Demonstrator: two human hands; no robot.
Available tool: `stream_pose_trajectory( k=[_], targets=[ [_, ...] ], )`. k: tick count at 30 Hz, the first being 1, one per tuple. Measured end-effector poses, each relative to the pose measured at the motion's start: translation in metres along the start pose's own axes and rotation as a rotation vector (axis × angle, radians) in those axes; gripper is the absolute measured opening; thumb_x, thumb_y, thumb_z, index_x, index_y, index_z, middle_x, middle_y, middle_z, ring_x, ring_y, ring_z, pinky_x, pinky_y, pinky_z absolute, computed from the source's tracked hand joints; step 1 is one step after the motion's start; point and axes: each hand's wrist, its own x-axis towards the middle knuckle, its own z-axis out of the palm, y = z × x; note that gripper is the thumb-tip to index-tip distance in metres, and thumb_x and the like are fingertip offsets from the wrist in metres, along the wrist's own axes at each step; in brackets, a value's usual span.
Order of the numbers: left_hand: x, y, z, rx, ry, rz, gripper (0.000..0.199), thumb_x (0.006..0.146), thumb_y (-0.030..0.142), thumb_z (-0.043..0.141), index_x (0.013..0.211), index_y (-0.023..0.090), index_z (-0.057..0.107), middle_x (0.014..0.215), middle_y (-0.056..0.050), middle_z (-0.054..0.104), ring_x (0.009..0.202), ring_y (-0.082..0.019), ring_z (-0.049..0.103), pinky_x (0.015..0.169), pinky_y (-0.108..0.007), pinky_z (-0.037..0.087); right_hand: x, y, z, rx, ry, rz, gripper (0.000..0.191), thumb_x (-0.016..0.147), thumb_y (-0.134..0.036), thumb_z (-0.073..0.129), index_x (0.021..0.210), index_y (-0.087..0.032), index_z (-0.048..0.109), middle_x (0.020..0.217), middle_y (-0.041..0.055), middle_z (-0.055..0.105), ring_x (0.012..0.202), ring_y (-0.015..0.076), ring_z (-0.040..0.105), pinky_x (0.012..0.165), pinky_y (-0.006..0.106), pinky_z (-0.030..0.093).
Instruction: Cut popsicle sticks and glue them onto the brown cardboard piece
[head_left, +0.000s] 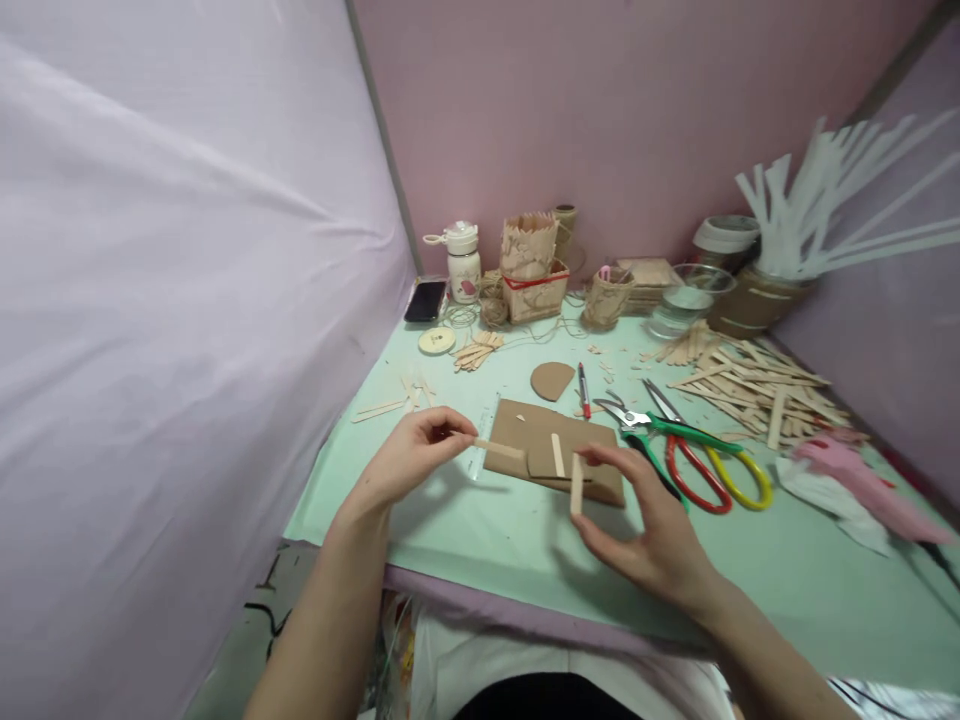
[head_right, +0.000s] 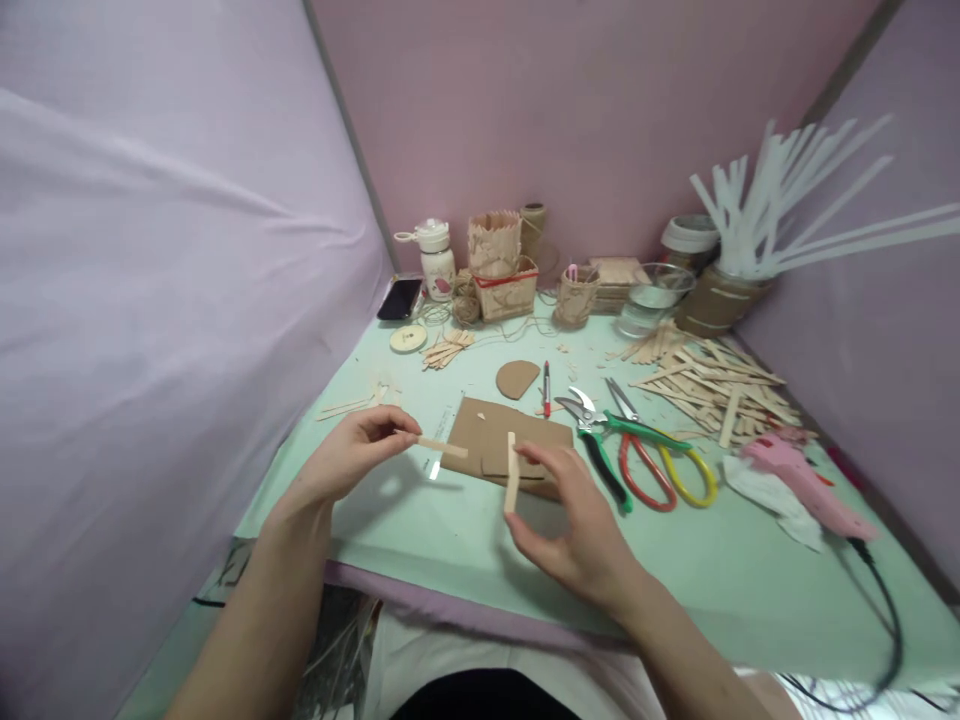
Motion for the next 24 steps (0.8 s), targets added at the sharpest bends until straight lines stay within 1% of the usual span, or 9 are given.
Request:
stream_pose_trajectory(
  k=[3, 6, 9, 11, 13, 14, 18, 22, 24],
  targets=[
    [0.018, 0.009, 0.027, -0.110, -0.248, -0.073, 0.012, 0.073, 0.028, 0.069, 0.077, 0.017, 0.071, 0.070, 0.000, 0.063, 0.065, -0.012, 0.053, 0.061, -0.023, 0.039, 0.011, -0.005, -0.004, 0.114, -0.144, 0.007, 0.062, 0.082, -0.019, 0.064, 0.138, -0.026, 0.039, 0.126, 0.0110, 0.060, 0.111, 0.0258, 0.061, 0.093, 0.044, 0.055],
    [0.035, 0.009, 0.051, -0.250, -0.376, -0.114, 0.014, 0.072, 0.029, 0.073, 0.075, 0.015, 0.070, 0.070, 0.000, 0.062, 0.063, -0.010, 0.052, 0.058, -0.021, 0.037, 0.008, -0.003, -0.003, 0.237, -0.220, 0.060, 0.066, 0.081, -0.013, 0.062, 0.141, -0.028, 0.038, 0.130, 0.0102, 0.058, 0.106, 0.0221, 0.064, 0.091, 0.041, 0.058],
    [0.041, 0.004, 0.076, -0.504, -0.377, -0.202, 0.025, 0.069, 0.036, 0.079, 0.074, 0.015, 0.067, 0.067, 0.001, 0.060, 0.059, -0.009, 0.050, 0.059, -0.021, 0.041, -0.001, 0.003, 0.004, 0.312, -0.148, 0.116, 0.065, 0.081, -0.011, 0.061, 0.139, -0.028, 0.039, 0.131, 0.0108, 0.056, 0.098, 0.0200, 0.066, 0.085, 0.038, 0.061],
    [0.039, 0.000, 0.091, -0.661, -0.306, -0.219, 0.033, 0.065, 0.041, 0.083, 0.072, 0.014, 0.065, 0.064, 0.002, 0.058, 0.057, -0.008, 0.050, 0.060, -0.021, 0.044, -0.006, 0.006, 0.007, 0.325, -0.097, 0.153, 0.063, 0.080, -0.012, 0.062, 0.138, -0.028, 0.041, 0.129, 0.0108, 0.057, 0.095, 0.0198, 0.067, 0.081, 0.037, 0.062],
    [0.034, -0.004, 0.103, -0.754, -0.261, -0.236, 0.037, 0.065, 0.043, 0.084, 0.074, 0.014, 0.063, 0.068, 0.000, 0.061, 0.061, -0.009, 0.055, 0.066, -0.024, 0.049, -0.009, 0.007, 0.008, 0.312, -0.078, 0.175, 0.063, 0.080, -0.013, 0.063, 0.138, -0.027, 0.041, 0.128, 0.0103, 0.059, 0.096, 0.0203, 0.067, 0.082, 0.037, 0.062],
    [0.031, -0.006, 0.106, -0.786, -0.266, -0.258, 0.037, 0.066, 0.044, 0.083, 0.076, 0.014, 0.064, 0.070, -0.001, 0.063, 0.065, -0.011, 0.059, 0.070, -0.026, 0.051, -0.010, 0.008, 0.006, 0.299, -0.069, 0.179, 0.064, 0.080, -0.014, 0.064, 0.138, -0.027, 0.041, 0.128, 0.0102, 0.059, 0.098, 0.0209, 0.067, 0.083, 0.038, 0.061],
    [0.024, -0.012, 0.110, -0.839, -0.369, -0.381, 0.036, 0.071, 0.042, 0.081, 0.083, 0.012, 0.064, 0.084, -0.010, 0.071, 0.079, -0.019, 0.069, 0.075, -0.031, 0.056, -0.011, 0.008, -0.005, 0.238, -0.071, 0.148, 0.065, 0.082, -0.017, 0.066, 0.140, -0.028, 0.039, 0.128, 0.0111, 0.059, 0.105, 0.0240, 0.065, 0.089, 0.042, 0.059],
    [0.023, -0.015, 0.110, -0.857, -0.399, -0.443, 0.031, 0.075, 0.036, 0.080, 0.087, 0.011, 0.066, 0.082, -0.009, 0.072, 0.075, -0.017, 0.071, 0.071, -0.027, 0.056, -0.010, 0.003, -0.015, 0.252, -0.209, 0.091, 0.070, 0.082, -0.017, 0.066, 0.144, -0.027, 0.035, 0.134, 0.0127, 0.055, 0.122, 0.0269, 0.057, 0.098, 0.045, 0.054],
    [0.023, -0.016, 0.112, -0.867, -0.403, -0.454, 0.028, 0.077, 0.034, 0.078, 0.089, 0.011, 0.067, 0.080, -0.008, 0.072, 0.072, -0.016, 0.070, 0.070, -0.025, 0.056, -0.010, 0.002, -0.017, 0.249, -0.240, 0.088, 0.070, 0.082, -0.017, 0.067, 0.144, -0.027, 0.034, 0.135, 0.0130, 0.054, 0.125, 0.0277, 0.055, 0.101, 0.047, 0.052]
  ],
)
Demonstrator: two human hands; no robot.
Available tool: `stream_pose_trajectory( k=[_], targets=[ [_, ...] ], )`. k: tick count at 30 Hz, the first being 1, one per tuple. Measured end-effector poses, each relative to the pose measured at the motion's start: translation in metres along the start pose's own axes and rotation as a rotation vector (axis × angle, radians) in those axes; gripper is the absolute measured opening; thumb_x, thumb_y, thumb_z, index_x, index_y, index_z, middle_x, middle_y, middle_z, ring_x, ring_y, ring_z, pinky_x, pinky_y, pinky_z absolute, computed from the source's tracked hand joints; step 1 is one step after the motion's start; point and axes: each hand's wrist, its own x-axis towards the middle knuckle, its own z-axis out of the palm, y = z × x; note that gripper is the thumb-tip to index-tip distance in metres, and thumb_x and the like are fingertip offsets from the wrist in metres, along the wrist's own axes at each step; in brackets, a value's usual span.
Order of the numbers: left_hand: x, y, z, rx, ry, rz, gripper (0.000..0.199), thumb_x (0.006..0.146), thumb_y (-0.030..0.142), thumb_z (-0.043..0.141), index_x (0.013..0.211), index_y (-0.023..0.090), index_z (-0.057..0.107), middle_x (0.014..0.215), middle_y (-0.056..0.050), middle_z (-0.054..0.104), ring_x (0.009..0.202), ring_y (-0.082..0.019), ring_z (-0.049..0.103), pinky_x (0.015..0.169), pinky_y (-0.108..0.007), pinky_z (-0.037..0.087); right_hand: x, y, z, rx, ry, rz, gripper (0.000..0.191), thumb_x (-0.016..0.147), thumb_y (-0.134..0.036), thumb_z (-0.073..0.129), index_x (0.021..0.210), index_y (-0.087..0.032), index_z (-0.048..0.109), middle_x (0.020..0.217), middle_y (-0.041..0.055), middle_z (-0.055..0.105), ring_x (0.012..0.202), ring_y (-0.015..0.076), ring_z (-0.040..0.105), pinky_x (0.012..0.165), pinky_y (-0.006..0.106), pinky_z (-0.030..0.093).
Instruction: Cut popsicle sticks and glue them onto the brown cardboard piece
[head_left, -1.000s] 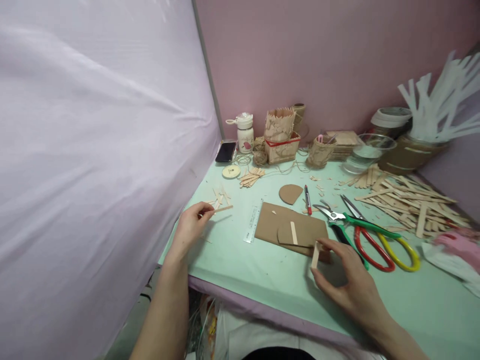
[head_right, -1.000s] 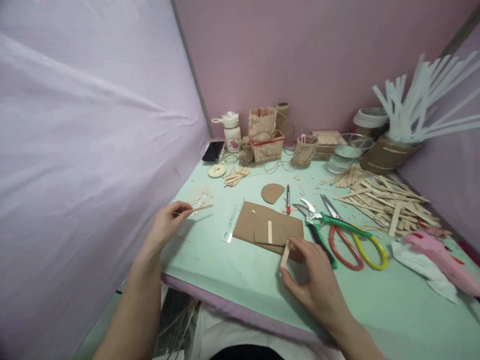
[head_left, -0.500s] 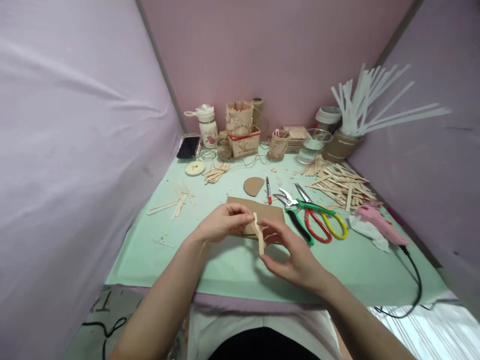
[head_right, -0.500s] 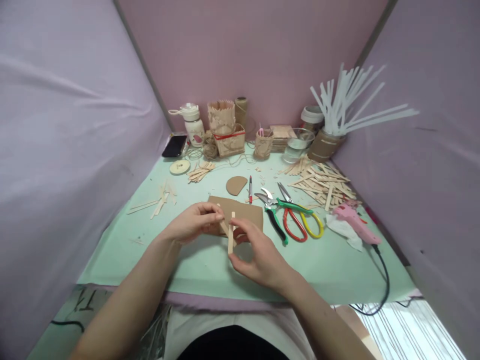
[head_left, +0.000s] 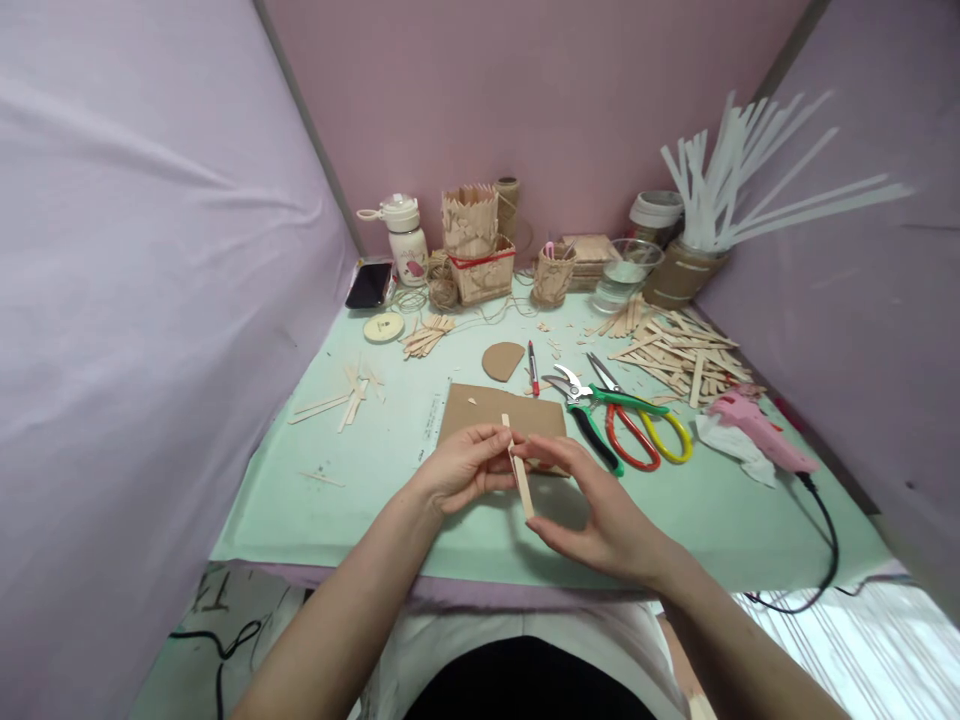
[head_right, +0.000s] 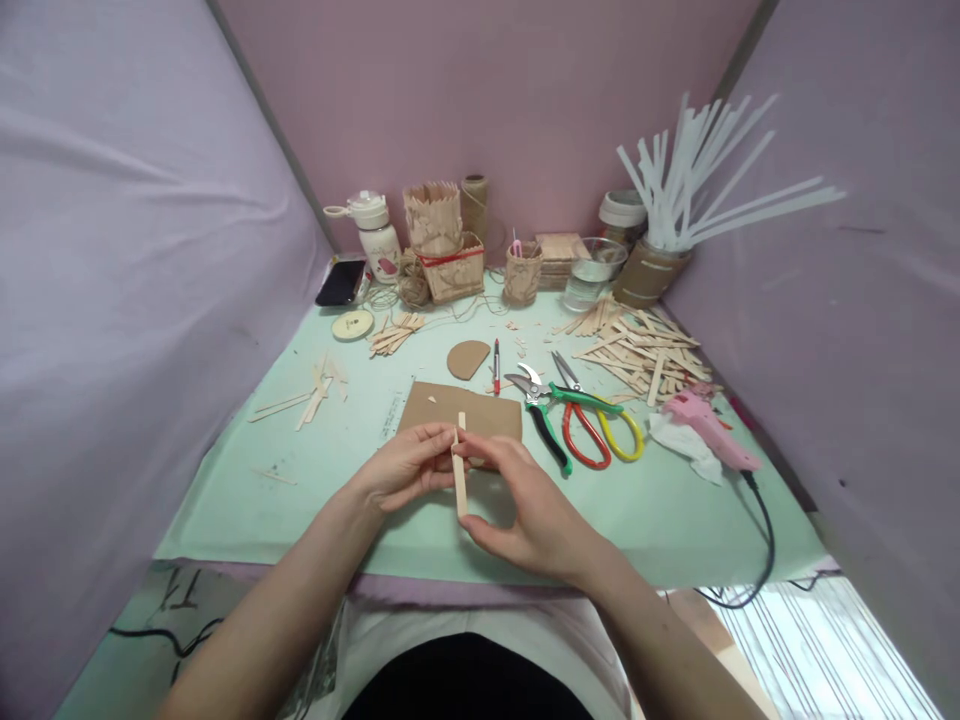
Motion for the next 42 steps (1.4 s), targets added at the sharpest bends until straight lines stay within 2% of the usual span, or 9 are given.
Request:
stream_pose_trajectory(
  k=[9, 14, 24, 27, 29, 32, 34, 37, 42],
  targets=[
    [0.000, -0.009, 0.012, -0.081, 0.158, 0.056, 0.023, 0.077, 0.029, 0.079, 0.078, 0.011, 0.065, 0.071, -0.003, 0.069, 0.062, -0.010, 0.065, 0.063, -0.020, 0.055, 0.003, 0.003, 0.005, -0.095, 0.017, 0.007, 0.069, 0.083, -0.019, 0.068, 0.144, -0.027, 0.036, 0.131, 0.0124, 0.056, 0.122, 0.0270, 0.056, 0.098, 0.045, 0.054],
    [0.003, -0.018, 0.022, -0.266, 0.254, 0.100, 0.014, 0.086, 0.020, 0.069, 0.077, 0.011, 0.064, 0.069, -0.002, 0.066, 0.061, -0.008, 0.064, 0.064, -0.018, 0.055, 0.005, 0.003, 0.010, -0.282, 0.078, -0.070, 0.068, 0.085, -0.021, 0.065, 0.145, -0.026, 0.032, 0.128, 0.0116, 0.060, 0.118, 0.0277, 0.056, 0.093, 0.047, 0.056],
    [0.002, -0.023, 0.027, -0.427, 0.203, 0.115, 0.006, 0.087, 0.007, 0.063, 0.084, 0.011, 0.065, 0.077, -0.004, 0.067, 0.072, -0.010, 0.067, 0.076, -0.020, 0.057, 0.006, -0.003, 0.010, -0.384, 0.108, -0.095, 0.064, 0.091, -0.023, 0.059, 0.148, -0.024, 0.029, 0.131, 0.0124, 0.059, 0.119, 0.0273, 0.056, 0.096, 0.046, 0.054],
    [0.000, -0.021, 0.027, -0.439, 0.182, 0.118, 0.003, 0.084, 0.008, 0.068, 0.086, 0.010, 0.066, 0.074, -0.002, 0.065, 0.065, -0.007, 0.065, 0.070, -0.015, 0.055, 0.004, -0.003, 0.010, -0.272, 0.101, -0.083, 0.067, 0.089, -0.026, 0.064, 0.147, -0.025, 0.030, 0.141, 0.0136, 0.051, 0.128, 0.0287, 0.050, 0.101, 0.047, 0.049],
    [-0.003, -0.020, 0.026, -0.442, 0.155, 0.120, 0.014, 0.079, 0.011, 0.075, 0.091, 0.009, 0.067, 0.073, -0.001, 0.065, 0.063, -0.006, 0.064, 0.067, -0.013, 0.054, 0.004, -0.002, 0.009, -0.107, 0.194, -0.008, 0.063, 0.086, -0.033, 0.067, 0.142, -0.026, 0.038, 0.142, 0.0143, 0.047, 0.127, 0.0295, 0.050, 0.097, 0.045, 0.051],
    [-0.006, -0.021, 0.025, -0.417, 0.106, 0.132, 0.040, 0.067, 0.016, 0.086, 0.101, 0.011, 0.066, 0.077, -0.001, 0.067, 0.063, -0.006, 0.065, 0.067, -0.014, 0.055, 0.009, 0.001, 0.003, 0.214, 0.319, 0.240, 0.039, 0.088, -0.041, 0.062, 0.123, -0.024, 0.056, 0.112, 0.0095, 0.056, 0.098, 0.0227, 0.060, 0.078, 0.036, 0.055],
    [-0.007, -0.023, 0.027, -0.370, 0.067, 0.155, 0.052, 0.061, 0.020, 0.090, 0.106, 0.014, 0.065, 0.083, -0.002, 0.070, 0.066, -0.008, 0.067, 0.068, -0.016, 0.055, 0.016, 0.001, -0.001, 0.393, 0.236, 0.389, 0.030, 0.087, -0.042, 0.062, 0.110, -0.023, 0.064, 0.092, 0.0039, 0.057, 0.083, 0.0186, 0.060, 0.072, 0.033, 0.052],
    [-0.007, -0.025, 0.032, -0.312, 0.029, 0.196, 0.056, 0.057, 0.024, 0.093, 0.104, 0.015, 0.064, 0.090, -0.003, 0.070, 0.074, -0.011, 0.068, 0.068, -0.018, 0.055, 0.025, -0.003, -0.005, 0.580, 0.054, 0.472, 0.019, 0.084, -0.039, 0.066, 0.088, -0.020, 0.066, 0.081, 0.0014, 0.063, 0.078, 0.0176, 0.061, 0.073, 0.032, 0.048],
    [-0.010, -0.022, 0.031, -0.200, 0.068, 0.137, 0.050, 0.059, 0.030, 0.091, 0.098, 0.016, 0.064, 0.085, -0.002, 0.071, 0.072, -0.012, 0.069, 0.071, -0.022, 0.056, 0.036, -0.005, -0.009, 0.721, 0.009, 0.543, 0.025, 0.079, -0.038, 0.070, 0.067, -0.019, 0.060, 0.065, -0.0009, 0.064, 0.066, 0.0146, 0.059, 0.068, 0.028, 0.044]
  ],
)
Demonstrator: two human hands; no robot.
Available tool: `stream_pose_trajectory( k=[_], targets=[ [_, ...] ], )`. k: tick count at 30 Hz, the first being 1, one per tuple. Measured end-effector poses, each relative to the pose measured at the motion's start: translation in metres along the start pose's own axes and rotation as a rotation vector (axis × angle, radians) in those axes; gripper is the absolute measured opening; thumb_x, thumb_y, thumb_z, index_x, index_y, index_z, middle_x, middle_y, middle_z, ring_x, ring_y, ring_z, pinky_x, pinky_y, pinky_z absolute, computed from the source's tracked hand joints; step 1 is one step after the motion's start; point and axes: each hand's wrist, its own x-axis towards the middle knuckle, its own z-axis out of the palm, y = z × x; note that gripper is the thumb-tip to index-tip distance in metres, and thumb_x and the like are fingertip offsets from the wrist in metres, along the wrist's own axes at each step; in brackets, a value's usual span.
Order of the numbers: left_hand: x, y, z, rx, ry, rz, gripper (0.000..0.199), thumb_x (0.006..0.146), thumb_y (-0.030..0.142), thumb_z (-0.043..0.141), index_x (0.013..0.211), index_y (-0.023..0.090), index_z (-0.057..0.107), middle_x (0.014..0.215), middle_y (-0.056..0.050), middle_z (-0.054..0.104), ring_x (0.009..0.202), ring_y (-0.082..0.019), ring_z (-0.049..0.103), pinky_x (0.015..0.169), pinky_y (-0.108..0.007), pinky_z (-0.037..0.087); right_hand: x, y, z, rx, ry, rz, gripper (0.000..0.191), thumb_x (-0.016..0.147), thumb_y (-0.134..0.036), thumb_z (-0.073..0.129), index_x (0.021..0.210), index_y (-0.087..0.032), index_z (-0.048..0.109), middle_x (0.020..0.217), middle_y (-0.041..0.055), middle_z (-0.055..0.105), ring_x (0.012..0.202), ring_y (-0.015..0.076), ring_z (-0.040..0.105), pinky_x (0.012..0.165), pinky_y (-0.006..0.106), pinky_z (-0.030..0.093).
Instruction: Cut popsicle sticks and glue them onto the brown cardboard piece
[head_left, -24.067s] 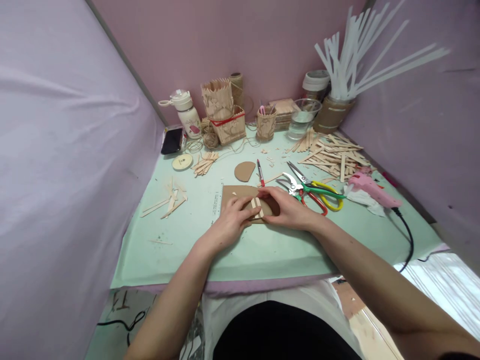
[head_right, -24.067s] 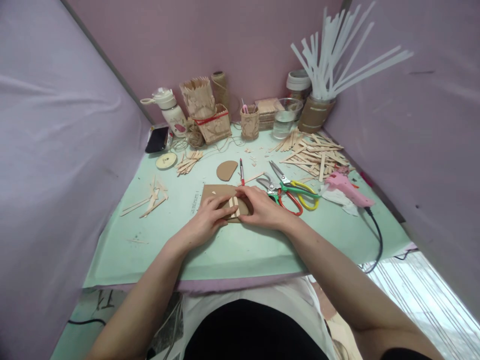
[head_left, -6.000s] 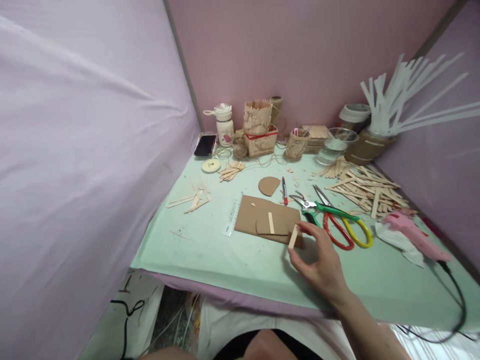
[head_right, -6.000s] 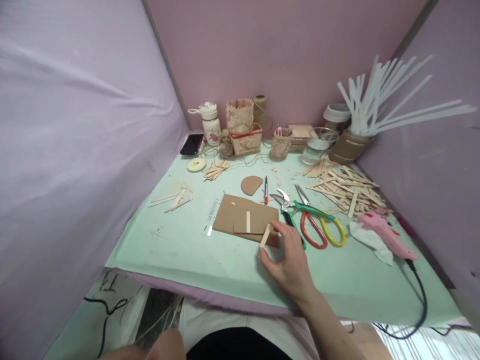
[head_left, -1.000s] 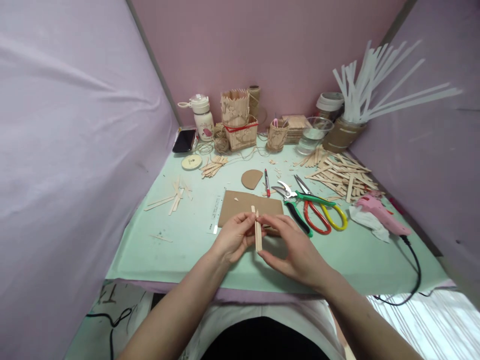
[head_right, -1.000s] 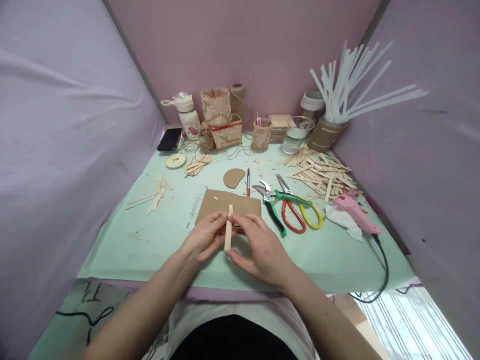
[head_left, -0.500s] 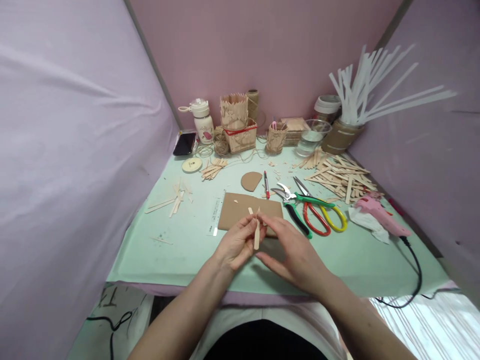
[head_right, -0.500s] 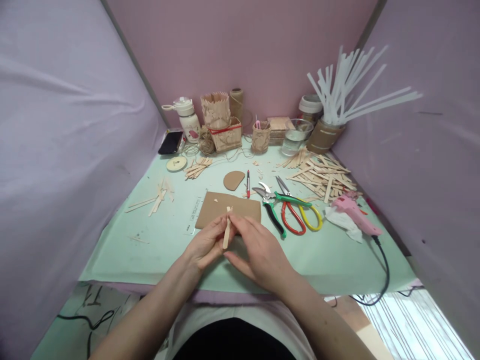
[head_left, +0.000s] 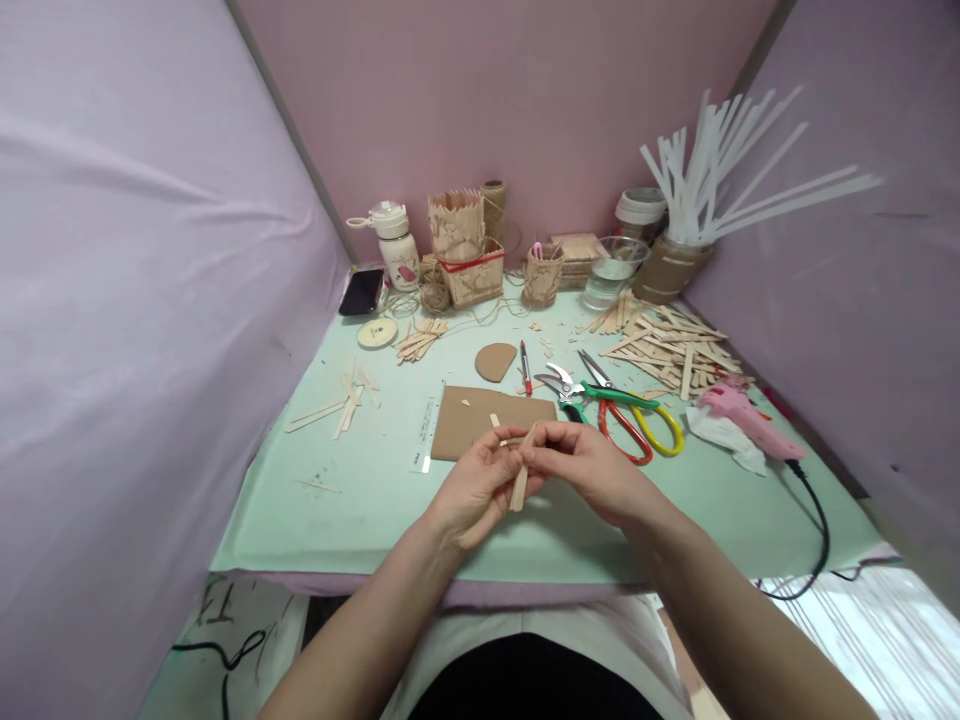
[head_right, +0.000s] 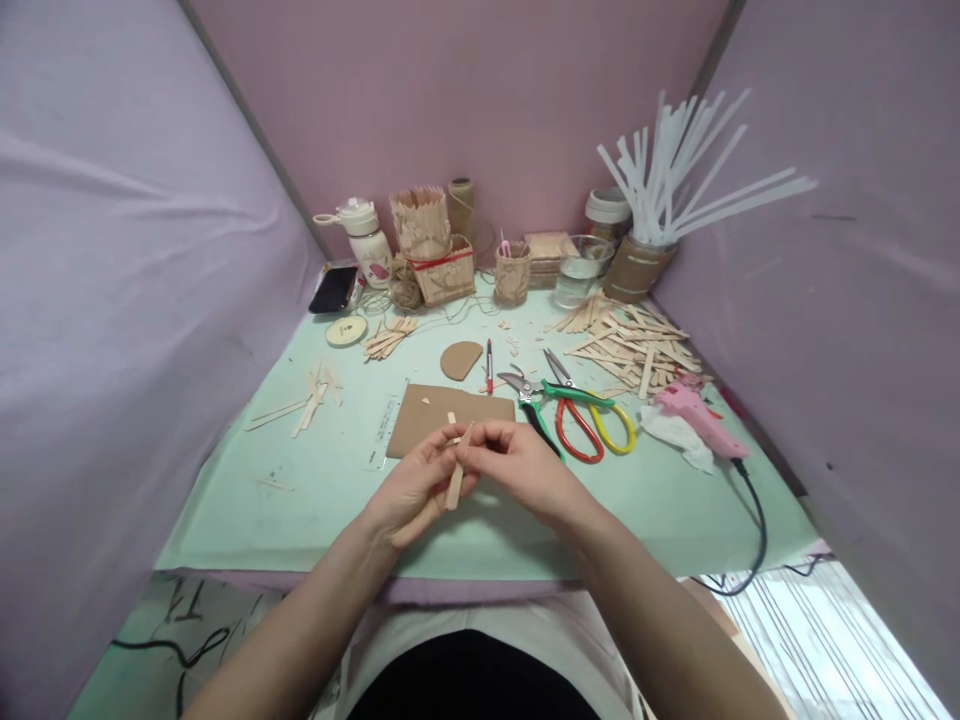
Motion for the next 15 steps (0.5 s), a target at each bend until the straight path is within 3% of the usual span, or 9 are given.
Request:
stream_pose_trajectory(
  k=[5, 9, 15],
  targets=[
    [-0.002, 0.019, -0.006, 0.308, 0.054, -0.062, 0.044, 0.062, 0.046, 0.086, 0.081, 0.011, 0.069, 0.082, -0.009, 0.073, 0.076, -0.016, 0.070, 0.069, -0.026, 0.058, 0.009, 0.003, -0.007, -0.046, 0.104, 0.048, 0.028, 0.073, -0.041, 0.071, 0.064, -0.018, 0.059, 0.057, -0.0040, 0.054, 0.055, 0.0109, 0.047, 0.056, 0.026, 0.036],
    [-0.001, 0.027, -0.006, 0.490, 0.112, -0.087, 0.038, 0.058, 0.041, 0.089, 0.078, 0.013, 0.073, 0.077, -0.006, 0.073, 0.069, -0.013, 0.068, 0.067, -0.023, 0.056, 0.015, 0.009, -0.009, -0.096, 0.155, 0.049, 0.026, 0.071, -0.039, 0.069, 0.061, -0.019, 0.056, 0.054, -0.0060, 0.047, 0.052, 0.0096, 0.039, 0.052, 0.025, 0.029],
    [0.003, 0.023, -0.003, 0.642, 0.081, -0.082, 0.029, 0.060, 0.035, 0.087, 0.074, 0.014, 0.073, 0.069, -0.002, 0.071, 0.065, -0.011, 0.065, 0.067, -0.023, 0.055, 0.016, 0.018, -0.008, -0.111, 0.149, 0.054, 0.020, 0.070, -0.033, 0.066, 0.061, -0.019, 0.056, 0.055, -0.0054, 0.049, 0.053, 0.0100, 0.040, 0.052, 0.024, 0.029]
  ],
)
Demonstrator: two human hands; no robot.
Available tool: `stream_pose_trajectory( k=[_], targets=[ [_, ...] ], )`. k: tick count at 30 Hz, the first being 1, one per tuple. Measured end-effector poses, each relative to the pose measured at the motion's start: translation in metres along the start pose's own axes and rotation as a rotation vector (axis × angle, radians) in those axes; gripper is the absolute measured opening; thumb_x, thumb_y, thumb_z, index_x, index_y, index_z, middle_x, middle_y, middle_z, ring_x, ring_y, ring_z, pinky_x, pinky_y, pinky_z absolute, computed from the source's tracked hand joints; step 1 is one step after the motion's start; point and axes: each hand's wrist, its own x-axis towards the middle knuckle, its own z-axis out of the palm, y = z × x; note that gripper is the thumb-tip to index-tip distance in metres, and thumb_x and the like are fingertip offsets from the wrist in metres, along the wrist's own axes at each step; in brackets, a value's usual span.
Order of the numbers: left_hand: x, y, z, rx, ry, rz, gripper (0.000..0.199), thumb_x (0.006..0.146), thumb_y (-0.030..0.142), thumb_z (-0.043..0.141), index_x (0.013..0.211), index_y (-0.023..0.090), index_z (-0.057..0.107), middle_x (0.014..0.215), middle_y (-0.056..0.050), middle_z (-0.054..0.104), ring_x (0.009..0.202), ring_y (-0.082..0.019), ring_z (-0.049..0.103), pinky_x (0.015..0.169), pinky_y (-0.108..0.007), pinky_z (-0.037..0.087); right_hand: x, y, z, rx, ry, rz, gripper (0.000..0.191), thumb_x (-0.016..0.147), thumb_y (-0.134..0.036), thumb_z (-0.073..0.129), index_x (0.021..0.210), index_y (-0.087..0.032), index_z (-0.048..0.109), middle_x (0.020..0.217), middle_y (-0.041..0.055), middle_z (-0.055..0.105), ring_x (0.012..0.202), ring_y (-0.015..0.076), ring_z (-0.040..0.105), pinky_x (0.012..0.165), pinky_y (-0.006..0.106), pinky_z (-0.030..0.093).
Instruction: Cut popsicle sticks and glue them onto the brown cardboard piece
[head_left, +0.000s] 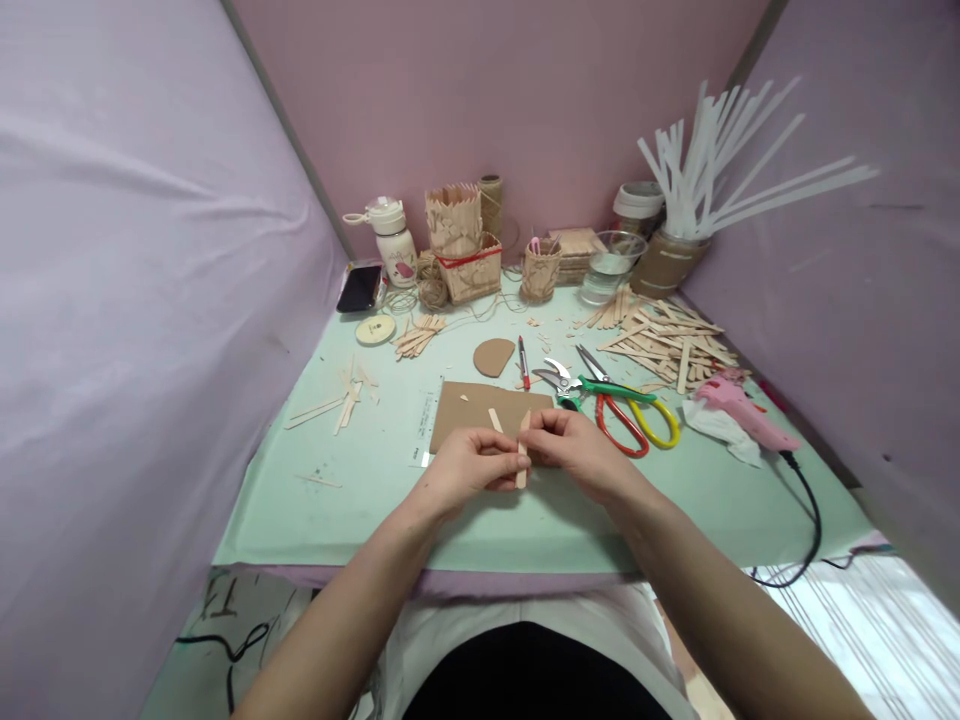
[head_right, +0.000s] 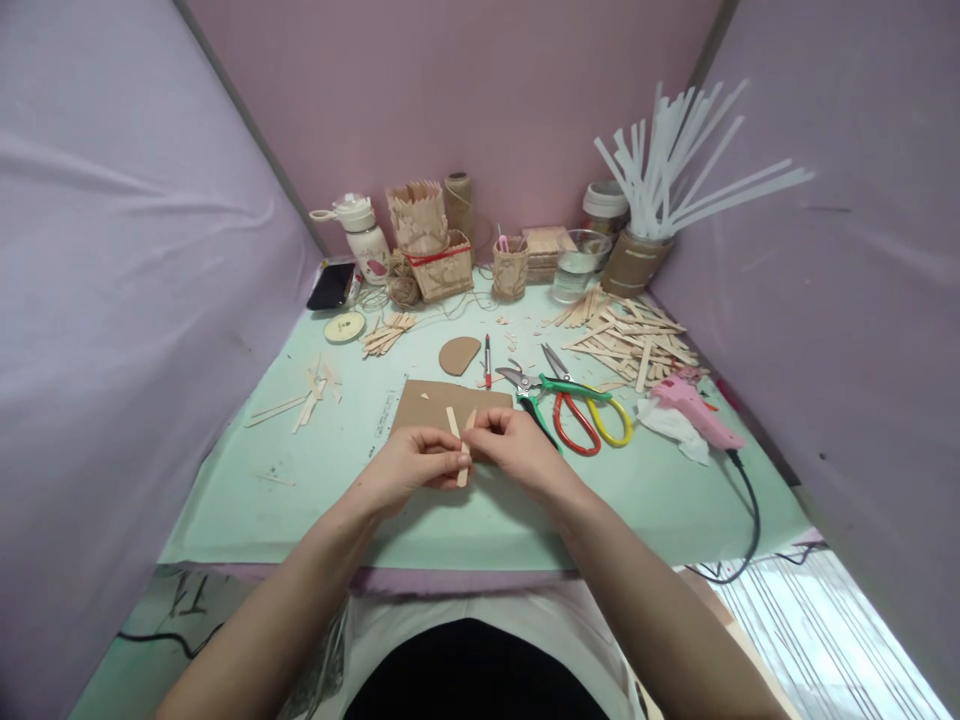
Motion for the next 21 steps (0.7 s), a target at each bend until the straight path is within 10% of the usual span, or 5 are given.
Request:
stream_pose_trajectory(
  k=[21],
  targets=[
    [0.003, 0.004, 0.001, 0.077, -0.024, -0.028, 0.022, 0.062, 0.027, 0.083, 0.074, 0.014, 0.070, 0.066, -0.002, 0.070, 0.063, -0.010, 0.064, 0.067, -0.024, 0.054, -0.001, 0.005, 0.001, -0.054, 0.051, -0.025, 0.019, 0.072, -0.032, 0.063, 0.061, -0.020, 0.054, 0.056, -0.0036, 0.054, 0.053, 0.0109, 0.042, 0.051, 0.025, 0.030]
  ],
)
